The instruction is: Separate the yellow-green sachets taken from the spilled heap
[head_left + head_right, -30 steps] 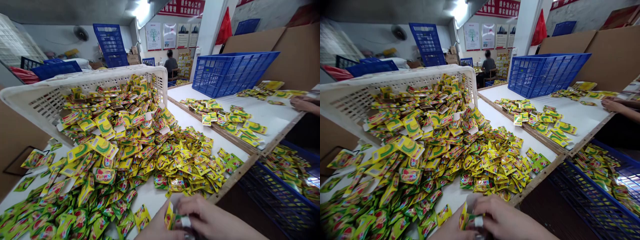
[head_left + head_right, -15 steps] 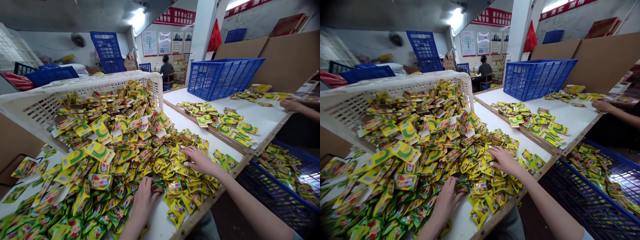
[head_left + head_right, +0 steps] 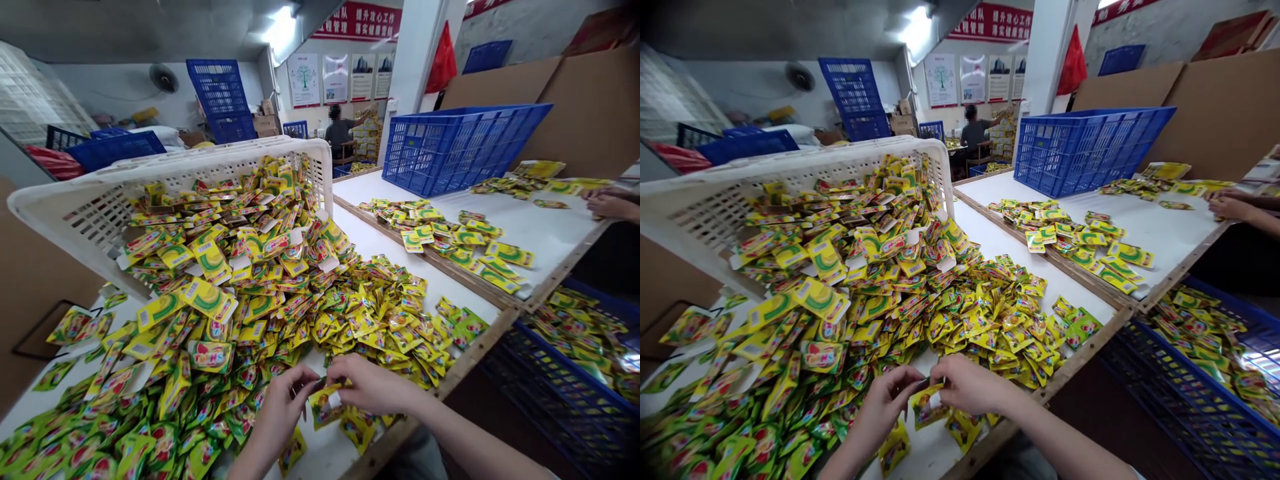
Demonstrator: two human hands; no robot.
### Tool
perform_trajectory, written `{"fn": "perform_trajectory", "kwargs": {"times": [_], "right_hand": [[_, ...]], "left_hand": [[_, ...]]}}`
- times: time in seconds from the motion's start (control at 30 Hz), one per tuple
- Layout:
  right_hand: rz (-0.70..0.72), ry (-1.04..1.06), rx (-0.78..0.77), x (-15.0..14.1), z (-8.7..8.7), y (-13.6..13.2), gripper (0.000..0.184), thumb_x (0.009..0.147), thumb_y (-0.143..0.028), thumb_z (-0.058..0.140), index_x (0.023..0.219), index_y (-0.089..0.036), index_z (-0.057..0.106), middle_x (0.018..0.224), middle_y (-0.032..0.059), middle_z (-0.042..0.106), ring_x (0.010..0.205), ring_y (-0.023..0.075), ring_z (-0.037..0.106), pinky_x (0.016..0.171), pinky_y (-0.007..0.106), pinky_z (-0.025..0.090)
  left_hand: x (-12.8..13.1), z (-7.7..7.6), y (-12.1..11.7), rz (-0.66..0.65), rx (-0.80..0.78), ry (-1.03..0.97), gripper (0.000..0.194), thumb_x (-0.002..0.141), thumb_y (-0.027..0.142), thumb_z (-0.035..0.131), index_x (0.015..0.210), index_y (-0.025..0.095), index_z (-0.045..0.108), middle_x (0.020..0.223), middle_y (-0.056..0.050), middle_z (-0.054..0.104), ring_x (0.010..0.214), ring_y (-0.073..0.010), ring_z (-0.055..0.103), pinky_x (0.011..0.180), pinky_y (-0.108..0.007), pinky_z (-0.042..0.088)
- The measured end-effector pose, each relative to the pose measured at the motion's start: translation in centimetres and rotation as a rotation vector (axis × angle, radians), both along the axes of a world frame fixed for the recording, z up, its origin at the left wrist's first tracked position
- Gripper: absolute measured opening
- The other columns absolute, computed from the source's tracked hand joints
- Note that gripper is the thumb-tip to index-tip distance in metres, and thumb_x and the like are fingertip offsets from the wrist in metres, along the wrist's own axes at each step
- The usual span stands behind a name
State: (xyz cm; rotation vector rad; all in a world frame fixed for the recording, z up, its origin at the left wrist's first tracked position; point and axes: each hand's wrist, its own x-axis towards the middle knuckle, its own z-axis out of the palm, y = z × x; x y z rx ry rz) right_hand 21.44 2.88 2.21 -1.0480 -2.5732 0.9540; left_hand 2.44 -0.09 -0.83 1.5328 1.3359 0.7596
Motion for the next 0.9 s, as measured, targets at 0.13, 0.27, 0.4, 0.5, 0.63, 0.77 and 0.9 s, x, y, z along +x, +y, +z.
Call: {"fn": "perform_trajectory", "kwargs": {"times": [0.13, 0.27, 0.4, 0.5, 0.63, 0.77, 0.9], "right_hand": [[-0.015, -0.086, 0.075, -0.6, -2.4, 0.3, 0.015, 0.073, -0.008, 0.05, 0.075, -0.016, 0.063, 0.075, 0.0039, 0.066, 0.073, 0.0168, 0.059, 0.064, 0.023, 0.04], [-0.035, -0.184, 0.167, -0.6, -3.7, 0.5, 0.018, 0.077, -0.006, 0.044, 0.076, -0.015, 0.06, 0.072, 0.0065, 0.066, 0.065, 0.0174, 0.059, 0.056, 0.024, 0.036], [0.023, -0.216, 0.261, -0.7, -3.8, 0.5, 0.018, 0.081, -0.007, 0.041, 0.087, -0.015, 0.056, 0.08, 0.0094, 0.064, 0.075, 0.0213, 0.058, 0.064, 0.029, 0.038], [0.059, -0.208, 0.288, -0.7, -3.8, 0.5, 0.019, 0.079, -0.004, 0.041, 0.084, -0.015, 0.054, 0.084, 0.0093, 0.062, 0.082, 0.0219, 0.055, 0.069, 0.03, 0.04], [-0.007, -0.168, 0.265, -0.3, -4.2, 0.6, 0.02, 0.077, -0.003, 0.041, 0.084, -0.016, 0.053, 0.086, 0.0071, 0.061, 0.08, 0.0199, 0.054, 0.066, 0.029, 0.042], [-0.095, -0.09, 0.224, 0.2, -4.2, 0.4, 0.019, 0.077, -0.004, 0.042, 0.085, -0.017, 0.053, 0.086, 0.0066, 0.059, 0.082, 0.0196, 0.055, 0.071, 0.03, 0.046], [-0.309, 0.262, 0.012, 0.6, -2.9, -0.4, 0.049, 0.079, -0.025, 0.055, 0.123, -0.018, 0.035, 0.118, 0.0124, 0.05, 0.104, 0.0211, 0.051, 0.087, 0.036, 0.046]], "left_hand": [[0.1, -0.8, 0.2, 0.062, -0.003, -0.007, 0.029, 0.082, 0.041, 0.049, 0.086, 0.017, 0.064, 0.071, -0.002, 0.065, 0.055, -0.0132, 0.056, 0.049, -0.023, 0.043], [-0.7, -2.1, 0.9, 0.115, -0.019, -0.004, 0.038, 0.086, 0.043, 0.036, 0.102, 0.015, 0.057, 0.09, -0.009, 0.063, 0.064, -0.0181, 0.062, 0.05, -0.028, 0.049], [-1.2, -2.3, 0.3, 0.099, 0.047, 0.044, 0.03, 0.084, 0.04, 0.044, 0.102, 0.022, 0.06, 0.102, -0.008, 0.061, 0.089, -0.0208, 0.058, 0.078, -0.034, 0.048], [-0.8, -2.7, -0.4, 0.043, 0.039, 0.05, 0.027, 0.08, 0.038, 0.053, 0.102, 0.023, 0.059, 0.096, -0.005, 0.063, 0.085, -0.0195, 0.059, 0.077, -0.032, 0.047], [0.2, -4.1, -0.3, 0.037, 0.042, 0.044, 0.026, 0.072, 0.036, 0.063, 0.091, 0.019, 0.058, 0.082, -0.003, 0.063, 0.073, -0.0179, 0.057, 0.068, -0.028, 0.046], [0.7, -4.2, 0.3, 0.076, 0.062, 0.037, 0.02, 0.079, 0.037, 0.054, 0.079, 0.018, 0.055, 0.07, 0.0, 0.056, 0.064, -0.0152, 0.052, 0.059, -0.024, 0.041], [0.5, -2.5, -0.3, 0.074, 0.109, 0.025, 0.022, 0.082, 0.039, 0.05, 0.074, 0.019, 0.055, 0.068, 0.001, 0.054, 0.063, -0.0138, 0.049, 0.058, -0.023, 0.039]]}}
